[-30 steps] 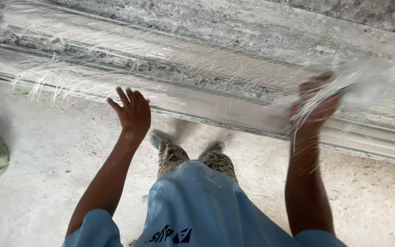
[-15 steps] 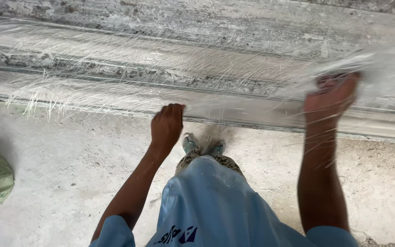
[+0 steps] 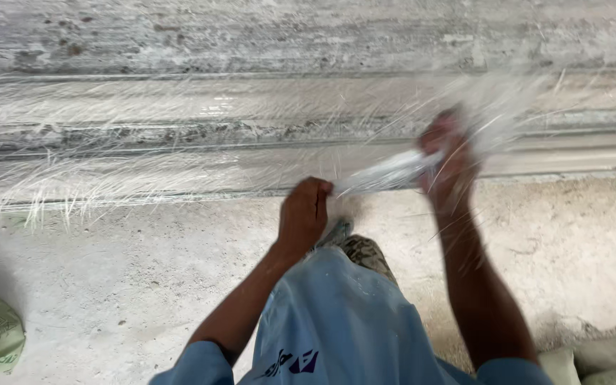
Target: The person dips handfuls of white fiberglass strands into a bucket of liquid, then lays and spreads the wet strands along the channels of long gypsum cornice molds on the workbench. They later use a small container to scoop white plaster from a bowl and smooth the material over the molds with their hands.
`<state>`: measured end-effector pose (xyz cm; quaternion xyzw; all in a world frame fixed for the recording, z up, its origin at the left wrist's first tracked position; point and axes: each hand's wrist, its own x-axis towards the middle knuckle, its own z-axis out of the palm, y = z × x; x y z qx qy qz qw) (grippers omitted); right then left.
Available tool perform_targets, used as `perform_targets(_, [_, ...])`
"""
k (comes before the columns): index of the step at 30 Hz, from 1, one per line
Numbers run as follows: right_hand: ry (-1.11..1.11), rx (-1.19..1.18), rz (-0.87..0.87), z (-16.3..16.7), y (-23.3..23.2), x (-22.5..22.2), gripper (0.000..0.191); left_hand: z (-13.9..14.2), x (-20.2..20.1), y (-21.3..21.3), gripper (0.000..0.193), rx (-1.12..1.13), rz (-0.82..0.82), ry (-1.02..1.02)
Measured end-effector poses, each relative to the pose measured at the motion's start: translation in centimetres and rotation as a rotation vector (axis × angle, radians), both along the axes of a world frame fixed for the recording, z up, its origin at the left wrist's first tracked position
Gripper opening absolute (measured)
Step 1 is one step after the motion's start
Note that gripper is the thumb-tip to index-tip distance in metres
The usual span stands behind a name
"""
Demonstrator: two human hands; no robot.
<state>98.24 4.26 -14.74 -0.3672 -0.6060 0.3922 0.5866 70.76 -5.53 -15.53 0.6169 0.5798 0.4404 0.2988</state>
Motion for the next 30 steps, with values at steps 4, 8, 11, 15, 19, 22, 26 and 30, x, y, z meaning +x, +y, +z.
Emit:
perform_targets(4, [0.393,-0.026,-0.298,1.9,6.3,8.5,0.024,-0.1,0.5,1.9,0.014,0.190,-0.030,0.235])
perform_targets(8, [0.372,-0.113,-0.573,5.3,8.8,15.1,0.018,-1.4,3.4,3.5,0.020,0.193,0.010,0.301])
perform_targets(11, [0.561,0.021,-0.414,7.1,7.7,17.0,0.021,-3.2,4.1,4.4,0.020,0.130,0.030,0.461])
perform_targets(15, [0.603,-0.049,-0.443,6.9,6.5,17.8,0.023,-5.3,2.5,4.2,0.017,0.179,0.175,0.684])
perform_targets(19, [0.698,-0.063,-0.088,4.0,7.0,18.8,0.024,-5.3,0.2,3.2,0.017,0.057,0.212,0.860])
perform_targets(22, [0.652,-0.188,-0.039,2.1,6.8,18.6,0.040,-3.1,1.5,2.4,0.023,-0.011,0.417,1.110])
perform_targets(26, [0.709,-0.572,0.062,1.9,4.6,16.1,0.055,0.7,11.4,2.6,0.023,-0.005,0.380,0.944])
perform_targets(30, [0.726,-0.693,0.163,2.4,2.9,16.0,0.048,1.8,26.7,1.7,0.038,-0.263,-0.012,-0.301])
